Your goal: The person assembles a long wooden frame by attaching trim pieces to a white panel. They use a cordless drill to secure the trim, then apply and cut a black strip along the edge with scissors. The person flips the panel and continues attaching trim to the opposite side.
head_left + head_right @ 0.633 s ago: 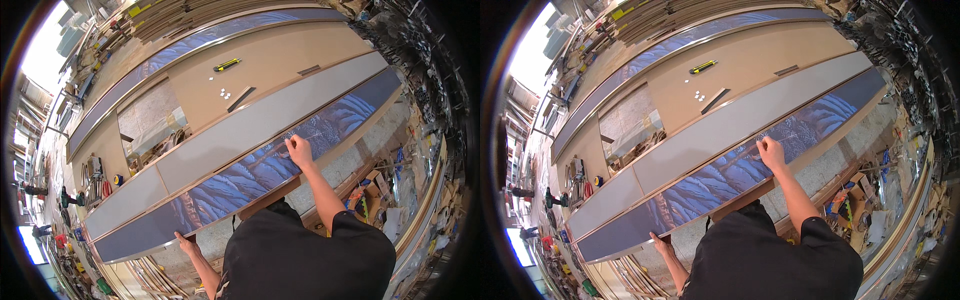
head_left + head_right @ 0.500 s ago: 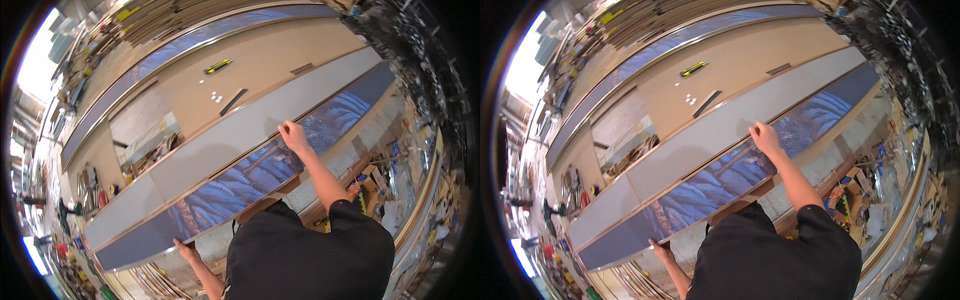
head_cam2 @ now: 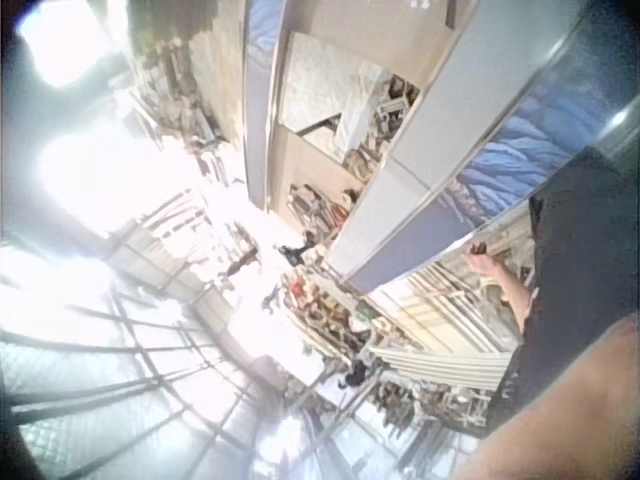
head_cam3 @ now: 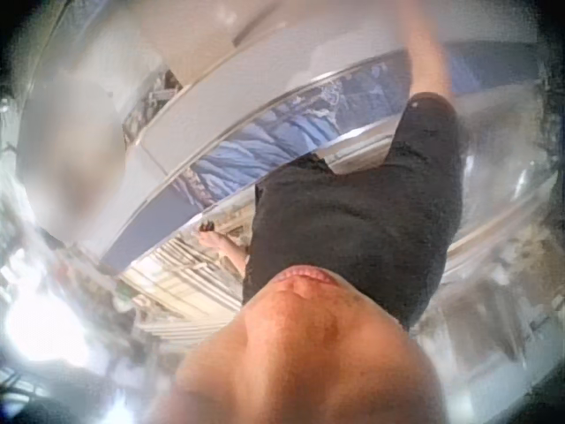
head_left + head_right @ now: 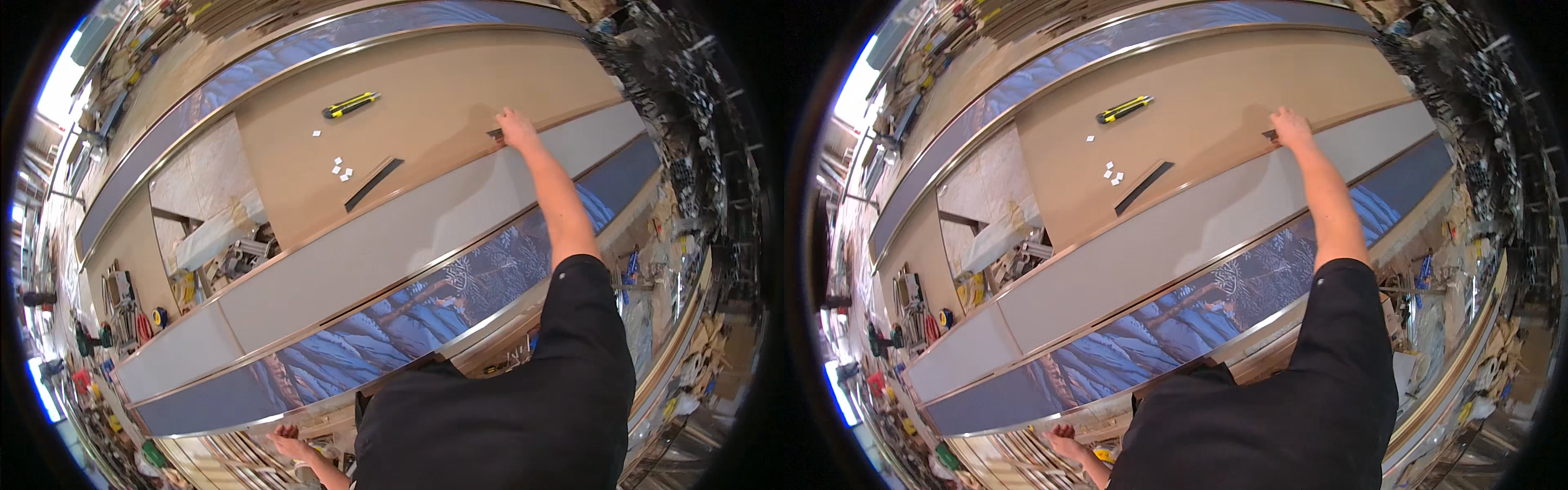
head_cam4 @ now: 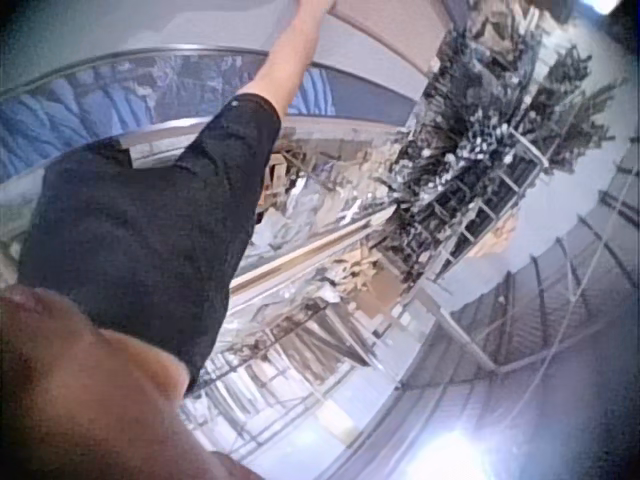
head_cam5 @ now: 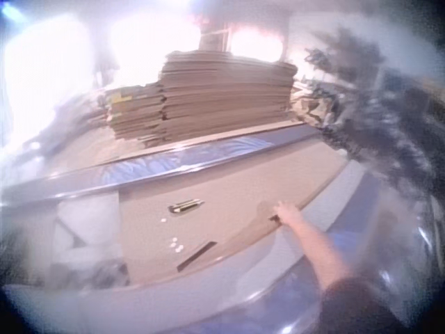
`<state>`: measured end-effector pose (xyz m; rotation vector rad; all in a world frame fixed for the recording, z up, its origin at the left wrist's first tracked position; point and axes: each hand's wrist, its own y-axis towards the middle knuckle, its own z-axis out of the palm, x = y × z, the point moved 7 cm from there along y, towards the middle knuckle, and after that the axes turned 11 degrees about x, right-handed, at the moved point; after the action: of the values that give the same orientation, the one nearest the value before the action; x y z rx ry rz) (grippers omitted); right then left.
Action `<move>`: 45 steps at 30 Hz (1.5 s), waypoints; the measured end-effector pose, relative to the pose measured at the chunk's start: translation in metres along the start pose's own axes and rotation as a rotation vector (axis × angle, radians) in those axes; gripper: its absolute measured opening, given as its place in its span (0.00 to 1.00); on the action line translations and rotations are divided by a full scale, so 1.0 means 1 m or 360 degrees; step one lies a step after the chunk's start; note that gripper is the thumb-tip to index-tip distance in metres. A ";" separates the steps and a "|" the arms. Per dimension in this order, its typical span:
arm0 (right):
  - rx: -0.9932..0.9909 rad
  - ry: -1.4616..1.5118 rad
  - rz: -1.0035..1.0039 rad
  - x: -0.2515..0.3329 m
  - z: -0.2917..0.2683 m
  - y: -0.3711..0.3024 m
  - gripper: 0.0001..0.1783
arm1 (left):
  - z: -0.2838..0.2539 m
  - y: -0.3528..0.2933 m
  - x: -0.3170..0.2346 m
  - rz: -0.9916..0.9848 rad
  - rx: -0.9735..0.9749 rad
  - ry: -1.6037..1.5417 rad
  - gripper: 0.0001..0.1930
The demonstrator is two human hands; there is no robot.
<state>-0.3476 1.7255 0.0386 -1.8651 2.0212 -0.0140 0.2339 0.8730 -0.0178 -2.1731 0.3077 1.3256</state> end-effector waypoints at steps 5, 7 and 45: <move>0.0035 -0.0292 -0.0460 -0.009 0.018 0.032 0.12 | 0.153 -0.024 -0.139 0.0587 0.0392 0.0084 0.22; -0.0029 -0.0209 -0.0594 -0.008 0.009 0.034 0.10 | 0.227 -0.027 -0.175 0.0802 0.0748 0.0112 0.18; -0.0115 0.3861 -0.1011 -0.011 -0.048 -0.116 0.12 | 0.449 -0.275 -0.237 0.0857 0.1881 -0.0197 0.08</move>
<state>-0.2495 1.7107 0.1167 -2.1806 1.3907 -3.6615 -0.0838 1.3326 0.1284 -1.0195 1.3015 1.0598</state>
